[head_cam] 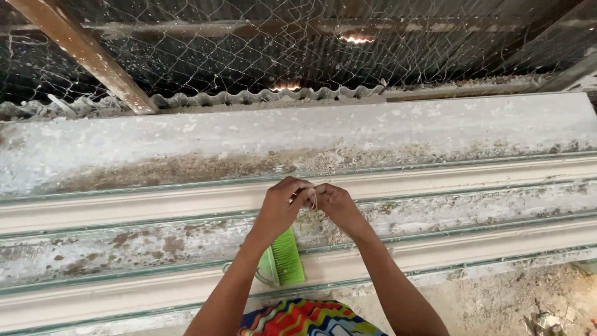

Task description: Cleaning white plaster debris and dust off a long molding piece using a brush and hands.

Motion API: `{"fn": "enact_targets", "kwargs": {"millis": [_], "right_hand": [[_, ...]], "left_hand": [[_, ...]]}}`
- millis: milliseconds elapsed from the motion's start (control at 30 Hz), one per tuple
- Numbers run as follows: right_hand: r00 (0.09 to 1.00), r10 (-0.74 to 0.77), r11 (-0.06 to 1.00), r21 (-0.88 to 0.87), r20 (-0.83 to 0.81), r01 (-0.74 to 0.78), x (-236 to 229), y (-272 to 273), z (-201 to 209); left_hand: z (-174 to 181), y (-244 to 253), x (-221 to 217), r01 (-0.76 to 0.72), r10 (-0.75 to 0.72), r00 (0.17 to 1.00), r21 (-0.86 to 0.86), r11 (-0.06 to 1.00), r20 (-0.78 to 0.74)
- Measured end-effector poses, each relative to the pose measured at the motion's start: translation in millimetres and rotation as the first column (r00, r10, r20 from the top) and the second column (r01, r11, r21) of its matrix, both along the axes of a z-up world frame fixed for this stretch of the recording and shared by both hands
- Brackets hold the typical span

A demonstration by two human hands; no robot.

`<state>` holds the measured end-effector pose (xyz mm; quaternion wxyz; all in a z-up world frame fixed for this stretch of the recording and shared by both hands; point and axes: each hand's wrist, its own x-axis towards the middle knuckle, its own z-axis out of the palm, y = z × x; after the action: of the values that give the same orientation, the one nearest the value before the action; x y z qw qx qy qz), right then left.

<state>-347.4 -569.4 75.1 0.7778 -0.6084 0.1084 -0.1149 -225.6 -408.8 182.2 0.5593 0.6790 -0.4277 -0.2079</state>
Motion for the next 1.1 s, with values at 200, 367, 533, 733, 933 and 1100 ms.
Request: {"fn": "enact_targets", "kwargs": {"millis": [200,367,533,733,933,1100], "right_hand": [[0.994,-0.098,0.892,0.447,0.039,0.070,-13.1,4.1,31.9],[0.981,-0.189,0.938,0.303,0.042,0.168,-20.3,13.0,11.3],[0.928,-0.359,0.881,0.365,0.101,0.302,-20.7,7.0,-23.2],[0.879,-0.473,0.879,0.092,0.057,0.467,-2.3,-42.7,-9.7],[0.781,-0.512,0.857,0.156,0.359,0.491,50.8,-134.1,128.9],[0.465,-0.555,0.832,0.441,0.690,0.337,96.3,-214.1,273.1]], "left_hand": [[-18.0,-13.8,-5.5,-0.069,0.068,0.996,0.009,0.998,0.065],[-36.1,-26.1,-7.6,-0.088,0.088,0.994,0.011,0.996,-0.061],[-42.9,-40.2,5.3,0.054,-0.080,0.833,-0.063,0.997,-0.548],[6.4,-82.5,36.8,0.216,-0.203,0.974,0.132,0.968,-0.100],[157.6,-176.9,65.3,0.117,-0.111,0.980,-0.030,0.993,0.168],[253.3,-269.4,74.3,0.258,-0.217,0.966,-0.478,0.840,0.139]]}}
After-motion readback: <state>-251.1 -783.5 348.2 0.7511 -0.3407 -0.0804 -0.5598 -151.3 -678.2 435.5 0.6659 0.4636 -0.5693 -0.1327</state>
